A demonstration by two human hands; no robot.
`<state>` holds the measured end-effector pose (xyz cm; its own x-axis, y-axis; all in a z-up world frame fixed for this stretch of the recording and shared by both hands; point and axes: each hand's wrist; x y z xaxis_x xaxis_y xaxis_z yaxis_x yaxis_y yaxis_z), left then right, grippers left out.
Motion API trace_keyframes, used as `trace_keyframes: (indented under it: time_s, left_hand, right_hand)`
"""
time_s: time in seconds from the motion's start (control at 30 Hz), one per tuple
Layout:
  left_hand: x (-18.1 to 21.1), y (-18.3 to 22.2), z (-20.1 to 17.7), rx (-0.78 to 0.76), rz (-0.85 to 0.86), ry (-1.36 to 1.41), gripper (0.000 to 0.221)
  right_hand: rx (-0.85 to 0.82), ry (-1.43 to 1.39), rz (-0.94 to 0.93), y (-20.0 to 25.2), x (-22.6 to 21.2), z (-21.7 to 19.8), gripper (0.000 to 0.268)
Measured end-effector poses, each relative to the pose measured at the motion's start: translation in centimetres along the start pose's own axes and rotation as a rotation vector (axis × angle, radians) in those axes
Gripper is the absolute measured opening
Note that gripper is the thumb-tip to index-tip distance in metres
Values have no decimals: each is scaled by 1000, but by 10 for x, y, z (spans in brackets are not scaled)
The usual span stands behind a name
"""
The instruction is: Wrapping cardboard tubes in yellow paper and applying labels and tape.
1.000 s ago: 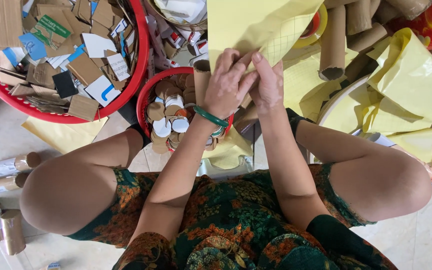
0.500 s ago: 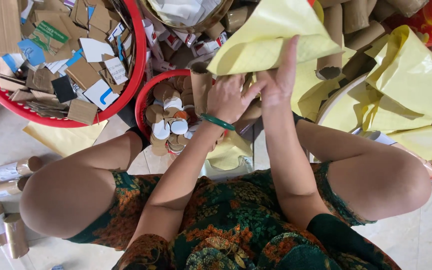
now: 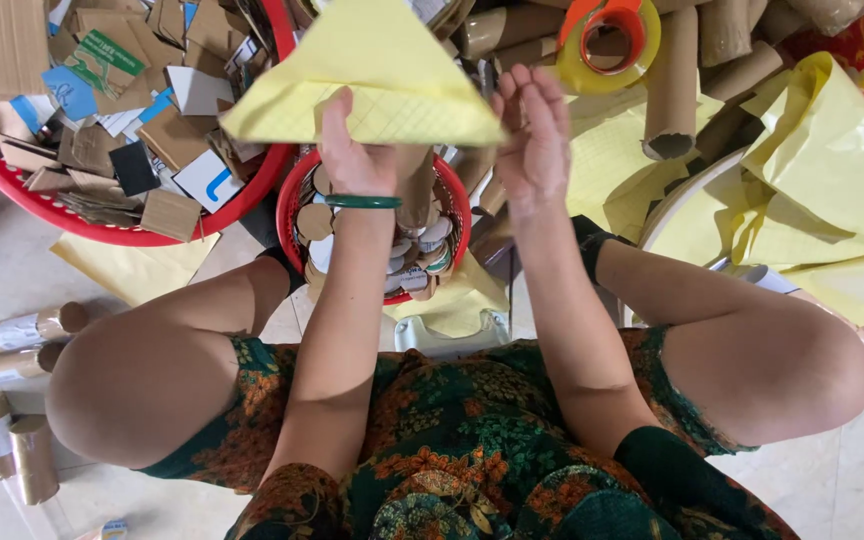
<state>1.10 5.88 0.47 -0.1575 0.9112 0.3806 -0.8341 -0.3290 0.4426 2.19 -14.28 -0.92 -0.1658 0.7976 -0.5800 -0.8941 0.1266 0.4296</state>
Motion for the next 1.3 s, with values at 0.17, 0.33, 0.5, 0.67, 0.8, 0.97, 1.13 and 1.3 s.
trace_keyframes:
  time_s: [0.17, 0.33, 0.5, 0.67, 0.8, 0.97, 1.13, 1.3]
  left_hand:
    - [-8, -29, -33, 6, -33, -218, 42]
    - [-22, -26, -40, -10, 75, -404, 39]
    - [10, -3, -3, -83, -16, -464, 42]
    - [7, -1, 0, -146, -78, -431, 41]
    - [-5, -7, -6, -16, 110, -429, 37]
    - [21, -15, -7, -172, -159, -231, 32]
    - [16, -42, -35, -17, -264, 13, 28]
    - [-1, -40, -33, 246, -276, 95, 23]
  right_hand:
    - [-323, 558, -121, 31, -31, 38, 62]
    - [-902, 1192, -283, 57, -4, 52, 82]
    - [-764, 1217, -101, 52, 10, 36, 61]
    - [-597, 527, 636, 57, -1, 43, 52]
    - [-875, 1300, -464, 63, -3, 60, 61]
    - [-538, 954, 370, 63, -12, 63, 48]
    - [-641, 569, 432, 49, -19, 45, 43]
    - [-574, 495, 326, 44, 2, 33, 38]
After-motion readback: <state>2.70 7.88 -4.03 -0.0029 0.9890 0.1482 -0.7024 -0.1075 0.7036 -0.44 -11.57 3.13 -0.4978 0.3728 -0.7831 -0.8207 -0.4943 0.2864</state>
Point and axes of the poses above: each hand's wrist, its own y-axis away from the middle knuckle, its own z-axis out of the palm, x = y × z, and after that the axes turned 5 degrees about x, right-handed
